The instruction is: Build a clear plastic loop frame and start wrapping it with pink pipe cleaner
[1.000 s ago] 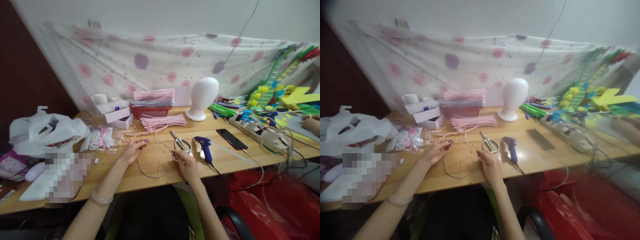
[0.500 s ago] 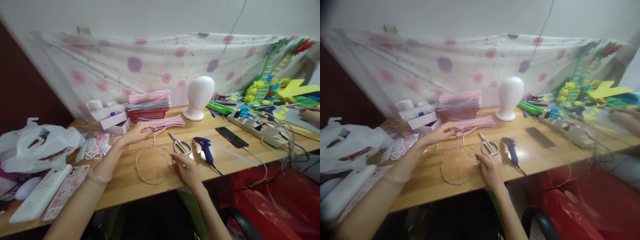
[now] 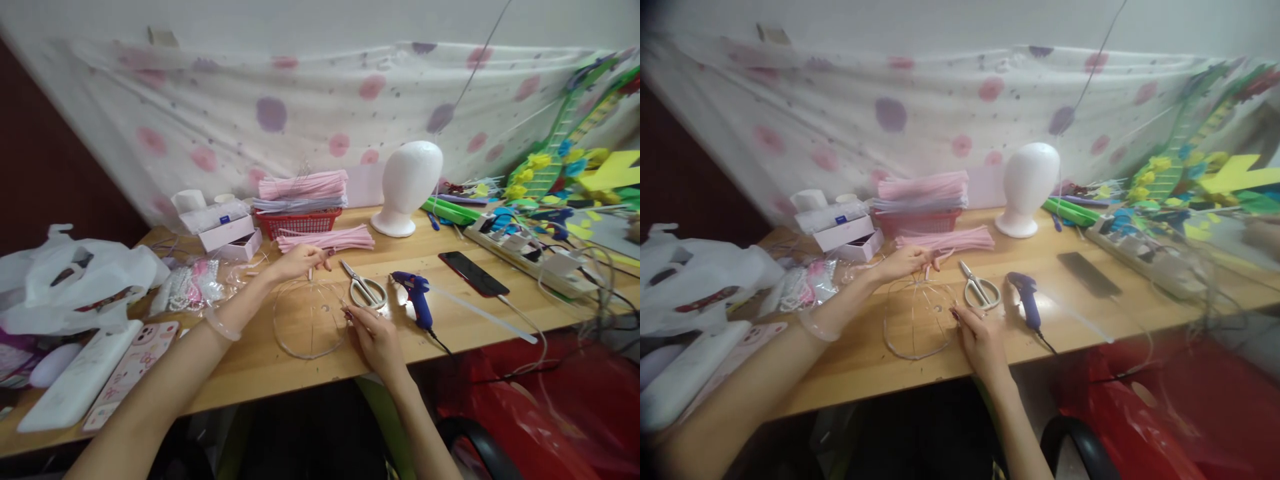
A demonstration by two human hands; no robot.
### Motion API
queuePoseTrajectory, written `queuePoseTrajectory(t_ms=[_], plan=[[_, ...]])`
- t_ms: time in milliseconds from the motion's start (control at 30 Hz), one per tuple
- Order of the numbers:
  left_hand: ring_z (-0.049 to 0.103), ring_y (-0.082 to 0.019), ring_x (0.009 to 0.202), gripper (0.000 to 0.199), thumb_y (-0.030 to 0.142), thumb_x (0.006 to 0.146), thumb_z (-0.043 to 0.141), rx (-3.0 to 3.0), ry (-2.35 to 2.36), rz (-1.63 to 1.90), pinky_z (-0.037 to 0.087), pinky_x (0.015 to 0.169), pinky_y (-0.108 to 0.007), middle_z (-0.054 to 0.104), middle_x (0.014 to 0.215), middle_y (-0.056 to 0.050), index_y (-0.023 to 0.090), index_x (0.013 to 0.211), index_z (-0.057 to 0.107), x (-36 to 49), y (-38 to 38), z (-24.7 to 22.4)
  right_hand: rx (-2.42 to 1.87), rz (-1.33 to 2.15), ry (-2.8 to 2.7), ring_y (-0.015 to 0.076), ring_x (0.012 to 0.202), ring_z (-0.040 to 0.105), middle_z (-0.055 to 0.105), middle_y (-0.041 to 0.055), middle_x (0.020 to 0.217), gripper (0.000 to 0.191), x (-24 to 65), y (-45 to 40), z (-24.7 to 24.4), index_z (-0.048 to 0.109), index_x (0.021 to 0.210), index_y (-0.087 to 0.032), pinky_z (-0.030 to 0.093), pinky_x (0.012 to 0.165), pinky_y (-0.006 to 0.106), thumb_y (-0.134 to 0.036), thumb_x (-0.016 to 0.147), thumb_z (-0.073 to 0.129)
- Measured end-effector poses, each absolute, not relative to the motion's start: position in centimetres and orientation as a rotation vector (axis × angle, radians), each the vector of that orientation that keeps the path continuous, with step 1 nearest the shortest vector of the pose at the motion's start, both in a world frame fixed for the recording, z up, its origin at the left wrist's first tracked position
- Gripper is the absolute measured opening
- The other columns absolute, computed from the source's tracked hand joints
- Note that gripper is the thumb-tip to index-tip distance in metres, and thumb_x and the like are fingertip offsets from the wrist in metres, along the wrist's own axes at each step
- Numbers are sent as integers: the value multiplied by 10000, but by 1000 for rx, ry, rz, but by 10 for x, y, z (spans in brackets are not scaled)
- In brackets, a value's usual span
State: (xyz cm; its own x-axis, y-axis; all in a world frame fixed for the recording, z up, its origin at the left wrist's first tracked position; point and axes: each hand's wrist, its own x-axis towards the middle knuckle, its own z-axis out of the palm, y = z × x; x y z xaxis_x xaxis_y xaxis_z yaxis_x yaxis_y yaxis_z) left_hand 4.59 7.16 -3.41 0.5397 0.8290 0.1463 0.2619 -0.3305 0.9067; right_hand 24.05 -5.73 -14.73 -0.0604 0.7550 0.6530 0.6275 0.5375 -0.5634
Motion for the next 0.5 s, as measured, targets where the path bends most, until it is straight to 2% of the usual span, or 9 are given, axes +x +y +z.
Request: queuePoseTrajectory(t_ms=[100, 200, 233, 300, 367, 433, 500], plan=[[479, -109, 508, 593, 699, 763, 602, 1765, 940, 1083, 388, 546, -244, 532, 511, -1, 167, 501, 592, 25, 77, -25, -1163, 157, -1746, 214, 865, 728, 773, 93, 974, 257, 240, -57, -148, 739, 1023, -202, 571, 753, 310, -206, 957, 491], [572, -129, 656, 685, 686, 842, 496, 1650, 963, 1376, 481, 687, -259, 611, 613, -48, 195, 402, 309, -9, 75, -19, -1173, 179, -1748, 222, 882, 727, 771, 94, 996, 262, 240, -57, -151, 736, 1046, -201, 564, 751, 317, -217, 964, 487], [591, -134, 685, 669, 659, 839, 518, 1586, 1008, 1491, 498, 714, -265, 635, 640, -55, 197, 405, 304, -20, 71, -22, -1176, 192, -1743, 224, 887, 726, 771, 92, 1002, 260, 240, -57, -152, 736, 1047, -205, 562, 752, 318, -220, 963, 490], [622, -142, 744, 528, 588, 799, 602, 1558, 1150, 1516, 515, 733, -266, 698, 745, -50, 184, 482, 479, -39, 57, -34, -1184, 226, -1723, 226, 895, 726, 771, 85, 1005, 254, 241, -56, -154, 738, 1042, -216, 562, 755, 319, -230, 956, 499], [649, -171, 746, 328, 496, 726, 697, 1574, 1204, 1407, 534, 686, -293, 744, 846, -55, 170, 764, 694, -52, 39, -54, -1197, 264, -1706, 228, 897, 725, 773, 81, 992, 251, 242, -55, -156, 743, 1029, -222, 561, 762, 322, -244, 949, 505], [677, -203, 814, 360, 432, 662, 745, 1611, 1225, 1296, 550, 718, -320, 765, 949, -71, 170, 909, 734, -57, 21, -76, -1212, 304, -1693, 231, 885, 727, 775, 79, 965, 256, 243, -53, -158, 748, 1019, -221, 561, 770, 331, -262, 942, 507], [685, -226, 908, 334, 388, 639, 754, 1651, 1237, 1218, 545, 836, -357, 769, 987, -80, 168, 891, 750, -57, 8, -95, -1220, 350, -1673, 235, 877, 729, 778, 80, 955, 264, 243, -52, -159, 751, 1021, -216, 563, 772, 339, -285, 934, 512]])
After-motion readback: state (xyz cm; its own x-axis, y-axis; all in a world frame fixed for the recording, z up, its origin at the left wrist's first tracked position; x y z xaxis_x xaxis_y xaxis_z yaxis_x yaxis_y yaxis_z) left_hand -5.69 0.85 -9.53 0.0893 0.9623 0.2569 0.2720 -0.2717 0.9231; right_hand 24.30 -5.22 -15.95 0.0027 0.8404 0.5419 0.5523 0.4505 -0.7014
